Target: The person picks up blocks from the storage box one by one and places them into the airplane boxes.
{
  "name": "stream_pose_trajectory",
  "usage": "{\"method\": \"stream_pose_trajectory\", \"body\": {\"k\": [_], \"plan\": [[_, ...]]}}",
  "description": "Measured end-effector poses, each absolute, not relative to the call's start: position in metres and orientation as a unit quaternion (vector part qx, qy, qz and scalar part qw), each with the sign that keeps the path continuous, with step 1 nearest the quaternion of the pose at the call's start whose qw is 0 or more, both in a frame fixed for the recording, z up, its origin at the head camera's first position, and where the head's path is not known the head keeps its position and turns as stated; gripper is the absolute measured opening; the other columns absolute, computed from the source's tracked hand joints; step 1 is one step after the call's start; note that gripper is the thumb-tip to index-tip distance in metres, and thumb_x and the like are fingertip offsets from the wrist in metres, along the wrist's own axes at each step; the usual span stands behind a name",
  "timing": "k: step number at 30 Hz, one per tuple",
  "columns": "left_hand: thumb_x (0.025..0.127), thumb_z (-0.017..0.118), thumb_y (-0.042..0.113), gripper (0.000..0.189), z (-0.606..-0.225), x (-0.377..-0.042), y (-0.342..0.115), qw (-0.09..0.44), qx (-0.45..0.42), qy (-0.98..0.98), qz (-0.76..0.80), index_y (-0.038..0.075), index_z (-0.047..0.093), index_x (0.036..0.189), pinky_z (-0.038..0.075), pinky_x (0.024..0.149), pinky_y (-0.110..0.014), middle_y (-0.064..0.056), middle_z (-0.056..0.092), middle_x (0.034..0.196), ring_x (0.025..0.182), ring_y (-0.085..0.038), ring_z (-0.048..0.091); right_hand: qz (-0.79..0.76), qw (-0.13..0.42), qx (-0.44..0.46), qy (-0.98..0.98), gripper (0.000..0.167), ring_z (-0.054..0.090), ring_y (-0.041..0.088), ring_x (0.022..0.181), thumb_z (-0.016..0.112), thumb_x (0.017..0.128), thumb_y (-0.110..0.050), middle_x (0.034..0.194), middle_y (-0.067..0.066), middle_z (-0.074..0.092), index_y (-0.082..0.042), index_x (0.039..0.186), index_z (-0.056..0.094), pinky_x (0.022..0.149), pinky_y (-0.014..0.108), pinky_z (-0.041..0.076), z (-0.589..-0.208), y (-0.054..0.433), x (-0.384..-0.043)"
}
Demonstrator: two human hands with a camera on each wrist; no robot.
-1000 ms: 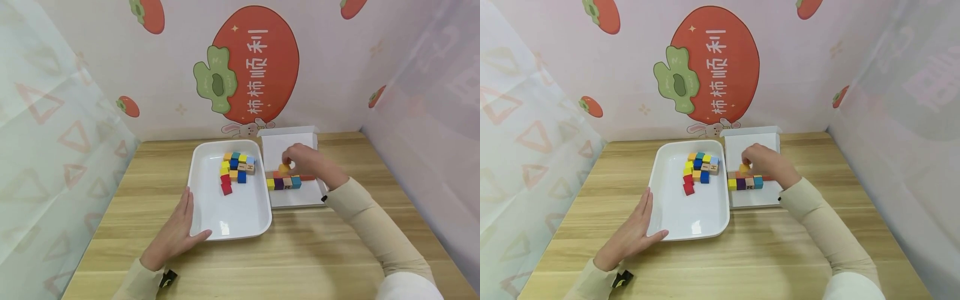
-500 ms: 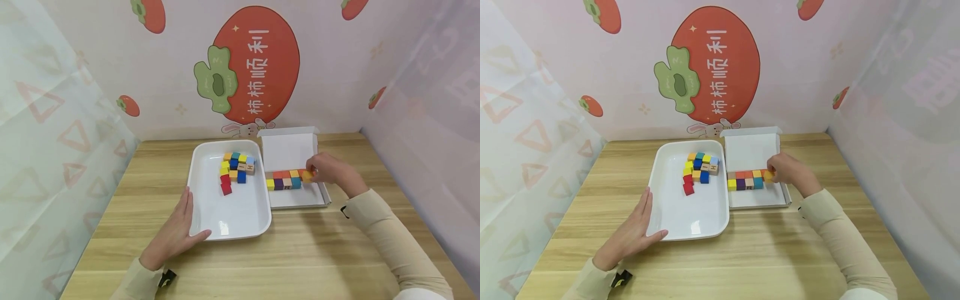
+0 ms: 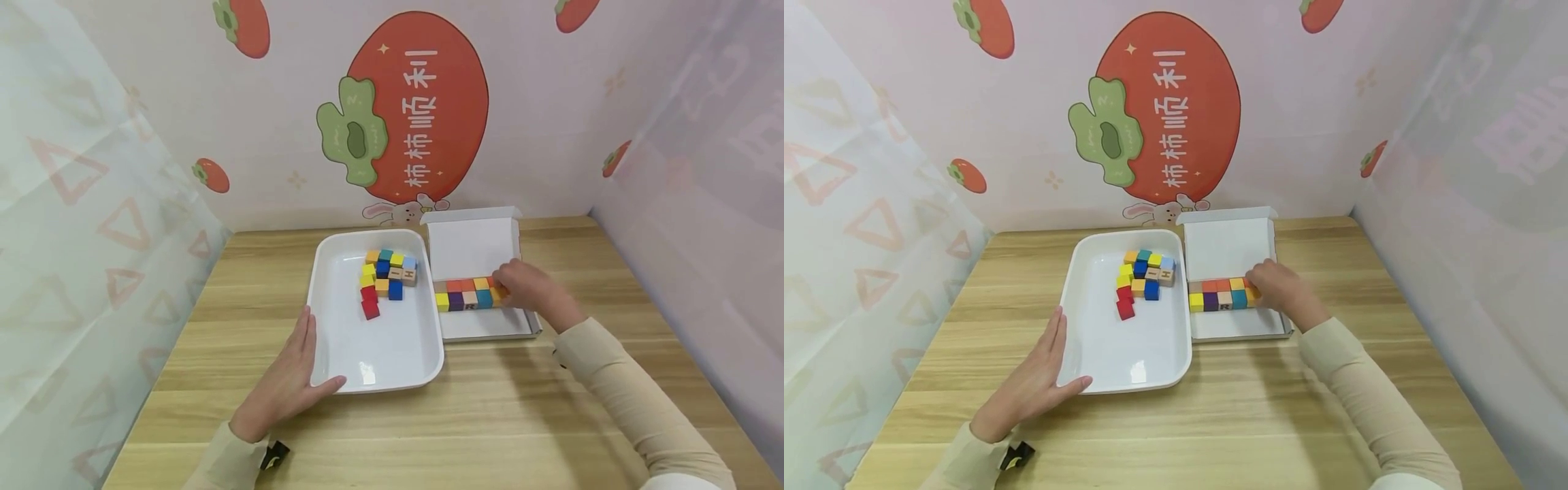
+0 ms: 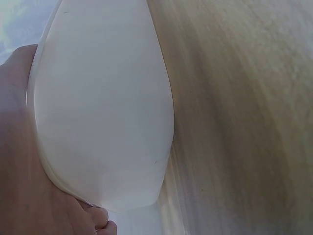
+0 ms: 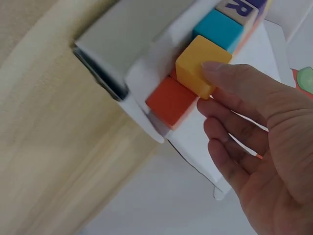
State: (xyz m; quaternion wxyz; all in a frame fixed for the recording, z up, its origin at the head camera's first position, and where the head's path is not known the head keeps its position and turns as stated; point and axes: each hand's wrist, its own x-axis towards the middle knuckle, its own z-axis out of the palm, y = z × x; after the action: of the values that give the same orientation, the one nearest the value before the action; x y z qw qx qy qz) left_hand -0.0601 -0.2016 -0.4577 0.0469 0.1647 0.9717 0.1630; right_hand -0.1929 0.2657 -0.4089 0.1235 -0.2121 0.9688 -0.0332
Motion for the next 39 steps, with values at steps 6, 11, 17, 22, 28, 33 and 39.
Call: {"method": "stream_pose_trajectory", "body": {"k": [6,11,17,22,28,33,39], "plan": [[0.089,0.064,0.073,0.125,-0.457,-0.061,-0.202,0.048,0.165,0.972,0.161,-0.001,0.003,0.168,0.034,0.124,-0.059,-0.017,-0.008,0.179,0.165,-0.041,0.013,0.010,0.085,-0.208,0.974,0.043,0.060,0.027,0.093,0.094,0.079,-0.015,0.101,0.009,0.073,-0.004,0.117,0.077,0.095,0.047,0.060,-0.415,0.259,-0.187],[0.089,0.065,0.073,0.125,-0.457,-0.061,-0.202,0.048,0.166,0.971,0.164,0.000,0.002,0.169,0.033,0.125,-0.059,-0.016,-0.009,0.179,0.165,-0.040,0.012,0.015,0.060,-0.218,0.974,0.041,0.062,0.027,0.091,0.095,0.079,-0.016,0.103,0.012,0.075,-0.003,0.114,0.078,0.093,0.046,0.062,-0.411,0.252,-0.184],[0.090,0.063,0.074,0.124,-0.455,-0.061,-0.202,0.050,0.168,0.971,0.165,-0.001,0.002,0.168,0.032,0.126,-0.059,-0.017,-0.010,0.179,0.165,-0.041,0.010,-0.063,0.064,-0.248,0.965,0.036,0.072,0.027,0.095,0.091,0.084,-0.016,0.108,0.015,0.079,-0.001,0.114,0.077,0.089,0.043,0.063,-0.391,0.229,-0.187],[0.090,0.064,0.073,0.124,-0.456,-0.060,-0.201,0.047,0.167,0.971,0.166,-0.002,0.003,0.168,0.031,0.126,-0.059,-0.017,-0.010,0.179,0.165,-0.042,0.012,-0.141,0.088,-0.250,0.954,0.045,0.073,0.034,0.117,0.087,0.088,-0.019,0.127,0.017,0.076,-0.002,0.128,0.074,0.099,0.047,0.062,-0.378,0.199,-0.196],[0.090,0.063,0.075,0.125,-0.457,-0.061,-0.202,0.055,0.160,0.972,0.161,0.000,0.001,0.169,0.033,0.125,-0.060,-0.015,-0.010,0.179,0.165,-0.041,0.011,-0.174,0.113,-0.263,0.942,0.048,0.072,0.031,0.120,0.085,0.091,-0.022,0.130,0.013,0.075,-0.006,0.134,0.072,0.103,0.043,0.061,-0.379,0.157,-0.208],[0.090,0.062,0.075,0.125,-0.458,-0.060,-0.201,0.049,0.159,0.973,0.158,-0.001,0.002,0.169,0.034,0.125,-0.059,-0.015,-0.010,0.179,0.165,-0.041,0.014,-0.151,0.132,-0.281,0.939,0.042,0.072,0.025,0.117,0.083,0.093,-0.021,0.127,0.009,0.076,-0.009,0.131,0.074,0.105,0.039,0.060,-0.394,0.125,-0.219],[0.090,0.063,0.075,0.124,-0.458,-0.060,-0.200,0.040,0.165,0.974,0.153,-0.002,0.003,0.168,0.033,0.125,-0.057,-0.016,-0.010,0.179,0.165,-0.041,0.015,-0.078,0.128,-0.297,0.943,0.035,0.068,0.018,0.102,0.082,0.094,-0.026,0.116,0.004,0.077,-0.011,0.126,0.075,0.104,0.035,0.060,-0.405,0.101,-0.229]]}}
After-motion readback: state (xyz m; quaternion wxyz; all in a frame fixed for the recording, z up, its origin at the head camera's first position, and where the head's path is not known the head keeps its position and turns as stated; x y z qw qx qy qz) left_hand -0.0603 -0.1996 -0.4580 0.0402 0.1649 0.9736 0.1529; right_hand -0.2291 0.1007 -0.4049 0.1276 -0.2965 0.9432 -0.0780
